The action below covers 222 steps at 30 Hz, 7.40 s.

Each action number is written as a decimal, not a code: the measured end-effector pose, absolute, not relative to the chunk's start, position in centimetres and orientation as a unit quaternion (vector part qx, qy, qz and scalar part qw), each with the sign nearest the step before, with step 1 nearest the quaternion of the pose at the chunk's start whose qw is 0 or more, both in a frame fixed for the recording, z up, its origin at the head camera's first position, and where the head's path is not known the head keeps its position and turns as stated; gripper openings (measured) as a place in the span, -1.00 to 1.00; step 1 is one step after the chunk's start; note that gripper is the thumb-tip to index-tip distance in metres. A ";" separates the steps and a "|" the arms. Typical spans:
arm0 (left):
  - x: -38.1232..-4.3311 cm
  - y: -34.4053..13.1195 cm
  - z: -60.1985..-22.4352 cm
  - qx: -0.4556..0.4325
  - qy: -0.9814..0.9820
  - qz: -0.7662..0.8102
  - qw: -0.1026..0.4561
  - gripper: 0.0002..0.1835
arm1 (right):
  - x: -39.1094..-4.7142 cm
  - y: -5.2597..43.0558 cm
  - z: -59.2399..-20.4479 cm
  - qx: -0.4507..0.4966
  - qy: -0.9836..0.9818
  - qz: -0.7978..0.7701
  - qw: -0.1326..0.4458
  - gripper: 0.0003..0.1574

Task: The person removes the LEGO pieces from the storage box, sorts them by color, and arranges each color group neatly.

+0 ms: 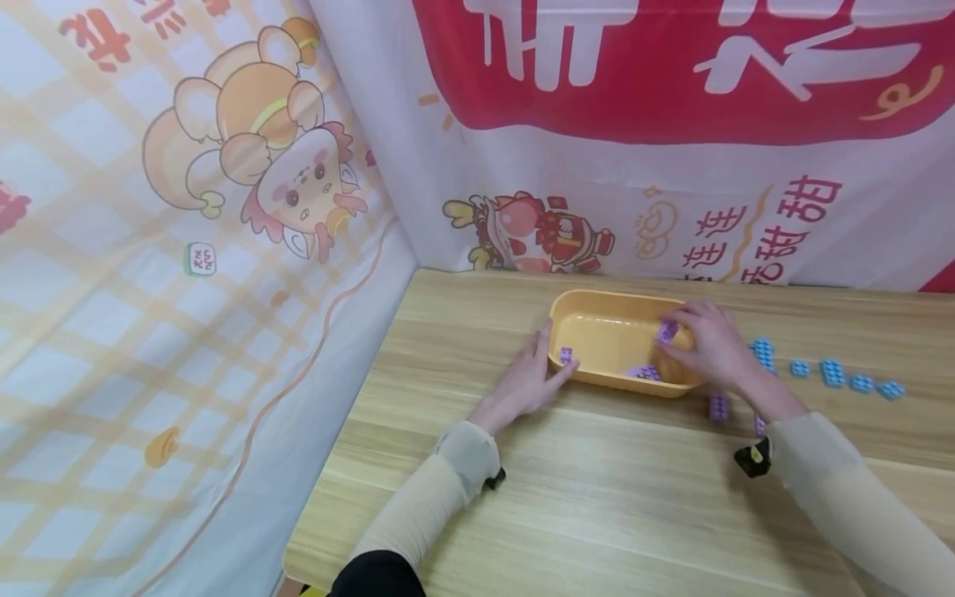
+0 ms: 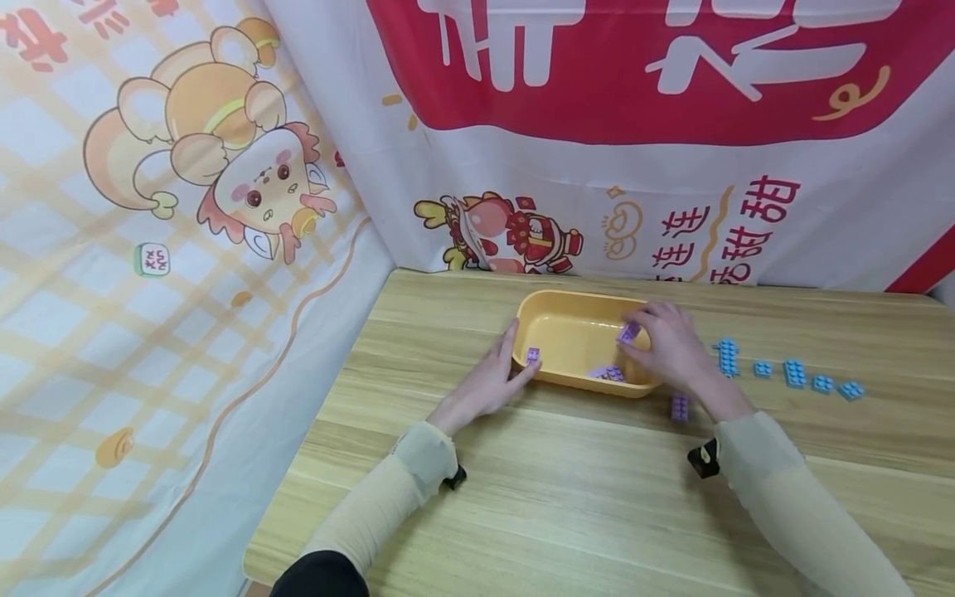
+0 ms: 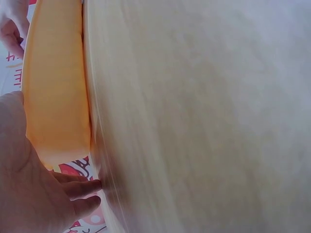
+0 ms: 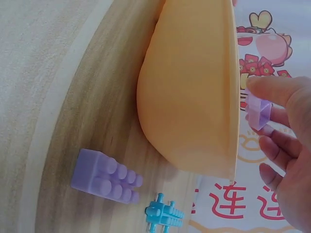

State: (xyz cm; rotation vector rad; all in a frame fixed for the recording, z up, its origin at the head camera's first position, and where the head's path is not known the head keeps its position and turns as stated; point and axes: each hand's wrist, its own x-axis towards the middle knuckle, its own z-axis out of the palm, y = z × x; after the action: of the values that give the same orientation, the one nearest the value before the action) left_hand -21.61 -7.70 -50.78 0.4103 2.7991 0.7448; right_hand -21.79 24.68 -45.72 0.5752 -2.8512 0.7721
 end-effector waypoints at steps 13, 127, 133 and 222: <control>-21.5 -7.8 -50.8 0.143 0.953 0.246 0.104 0.09 | -20.9 24.4 -46.0 0.194 -0.922 0.318 0.103 -0.62; -22.2 -7.2 -50.5 0.139 0.946 0.272 0.111 0.08 | -10.1 36.7 -50.0 -0.005 -0.878 0.475 0.068 -0.25; -22.0 -7.2 -50.9 0.138 0.946 0.270 0.113 0.08 | -13.2 33.5 -46.9 0.055 -0.886 0.457 0.055 -0.29; -21.1 -7.8 -50.7 0.137 0.946 0.274 0.106 0.07 | -16.8 30.3 -41.9 0.190 -0.926 0.325 -0.016 -0.42</control>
State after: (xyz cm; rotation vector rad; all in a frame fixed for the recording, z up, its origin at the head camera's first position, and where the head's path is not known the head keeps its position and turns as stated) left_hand -21.15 -7.80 -50.71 0.4032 2.7864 0.8075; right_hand -16.84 30.34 -41.94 0.6020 -2.9402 1.0329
